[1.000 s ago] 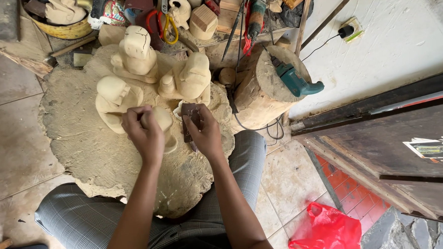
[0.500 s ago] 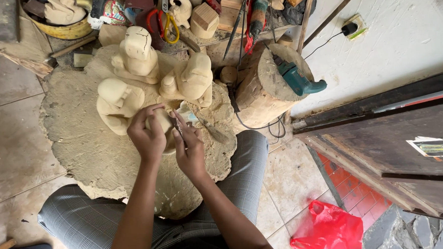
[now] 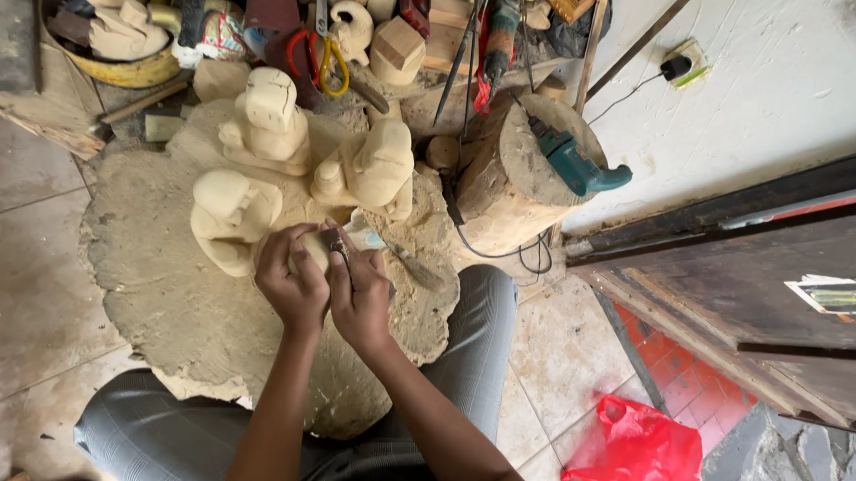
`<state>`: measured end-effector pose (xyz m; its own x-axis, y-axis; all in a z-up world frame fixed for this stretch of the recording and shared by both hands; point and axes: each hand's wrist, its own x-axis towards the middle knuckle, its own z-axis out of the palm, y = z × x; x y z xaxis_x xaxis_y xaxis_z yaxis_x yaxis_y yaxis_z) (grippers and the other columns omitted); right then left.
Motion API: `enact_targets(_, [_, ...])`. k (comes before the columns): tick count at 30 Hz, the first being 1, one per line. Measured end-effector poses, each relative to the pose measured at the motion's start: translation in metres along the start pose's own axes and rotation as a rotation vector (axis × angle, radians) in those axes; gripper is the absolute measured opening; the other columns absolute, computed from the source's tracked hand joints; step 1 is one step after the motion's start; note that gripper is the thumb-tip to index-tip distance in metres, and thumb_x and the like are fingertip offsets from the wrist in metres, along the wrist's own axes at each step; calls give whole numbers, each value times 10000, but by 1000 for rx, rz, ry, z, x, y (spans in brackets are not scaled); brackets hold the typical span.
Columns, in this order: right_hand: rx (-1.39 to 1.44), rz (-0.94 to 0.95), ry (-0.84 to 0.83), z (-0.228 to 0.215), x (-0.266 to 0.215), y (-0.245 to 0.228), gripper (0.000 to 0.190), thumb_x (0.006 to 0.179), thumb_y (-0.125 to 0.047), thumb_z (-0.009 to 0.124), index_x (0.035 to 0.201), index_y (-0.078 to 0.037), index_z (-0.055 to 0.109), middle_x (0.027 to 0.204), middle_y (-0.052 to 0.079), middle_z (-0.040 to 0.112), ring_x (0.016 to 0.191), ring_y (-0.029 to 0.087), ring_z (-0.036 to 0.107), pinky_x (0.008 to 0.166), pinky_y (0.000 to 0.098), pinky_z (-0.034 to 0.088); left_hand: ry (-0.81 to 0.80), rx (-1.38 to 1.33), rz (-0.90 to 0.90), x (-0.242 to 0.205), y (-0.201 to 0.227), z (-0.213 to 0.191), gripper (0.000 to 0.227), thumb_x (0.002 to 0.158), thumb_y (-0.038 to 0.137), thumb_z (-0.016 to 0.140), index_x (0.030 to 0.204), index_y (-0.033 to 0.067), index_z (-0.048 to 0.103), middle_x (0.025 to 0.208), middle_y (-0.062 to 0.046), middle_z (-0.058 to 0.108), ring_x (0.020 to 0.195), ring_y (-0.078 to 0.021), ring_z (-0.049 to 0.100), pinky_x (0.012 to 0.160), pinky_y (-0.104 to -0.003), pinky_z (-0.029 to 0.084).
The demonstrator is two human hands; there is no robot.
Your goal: Sanding and refining a wooden sculpture of figures using a small abrasive tool
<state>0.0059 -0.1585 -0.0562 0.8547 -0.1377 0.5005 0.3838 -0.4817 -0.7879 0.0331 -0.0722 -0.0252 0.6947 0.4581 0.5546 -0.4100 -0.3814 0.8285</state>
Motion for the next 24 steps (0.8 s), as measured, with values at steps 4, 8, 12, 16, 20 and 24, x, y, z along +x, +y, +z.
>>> enact_targets(4, [21, -17, -14, -12, 0, -13, 206, 1041, -134, 573, 1010, -40, 754, 1173, 166, 746, 776, 277, 645, 734, 315, 447, 10, 40, 4, -10, -14, 5, 297, 958, 102, 475, 917, 116, 768, 801, -21, 694, 746, -228, 683, 822, -359, 501])
enact_targets(8, [-16, -47, -11, -15, 5, -25, 203, 1027, -72, 561, 1071, 1, 745, 1234, 188, 717, 916, 312, 739, 766, 342, 459, 13, 73, -12, -11, -17, 9, 310, 968, 137, 469, 958, 145, 779, 849, 20, 711, 791, -201, 694, 857, -336, 472])
enact_targets(12, [20, -12, 11, 1, -5, 15, 231, 1020, -93, 599, 829, -67, 726, 788, 97, 747, 676, 272, 649, 615, 299, 470, -2, 44, 6, -10, -19, 5, 295, 945, 105, 479, 947, 126, 773, 845, -7, 702, 799, -234, 692, 865, -350, 464])
enact_targets(16, [0, -45, 1, -19, -4, -28, 226, 1019, -75, 595, 828, -43, 711, 750, 135, 710, 655, 315, 633, 587, 332, 477, 4, 70, -11, -10, -12, 0, 323, 949, 123, 461, 948, 142, 783, 836, 20, 701, 775, -211, 683, 854, -340, 462])
enact_targets(20, [21, -28, -49, -24, 33, -63, 191, 1028, -38, 547, 968, 20, 718, 950, 195, 738, 682, 319, 668, 626, 363, 480, -3, 86, 14, -9, -20, 2, 293, 949, 122, 481, 967, 143, 773, 864, 13, 704, 821, -217, 691, 895, -345, 449])
enact_targets(24, [65, 7, -90, -13, 15, -13, 201, 1028, -69, 586, 890, -5, 717, 777, 179, 710, 690, 373, 665, 601, 379, 506, -15, 40, 24, -8, -20, 3, 290, 924, 119, 478, 959, 117, 767, 843, -9, 708, 800, -228, 693, 866, -379, 465])
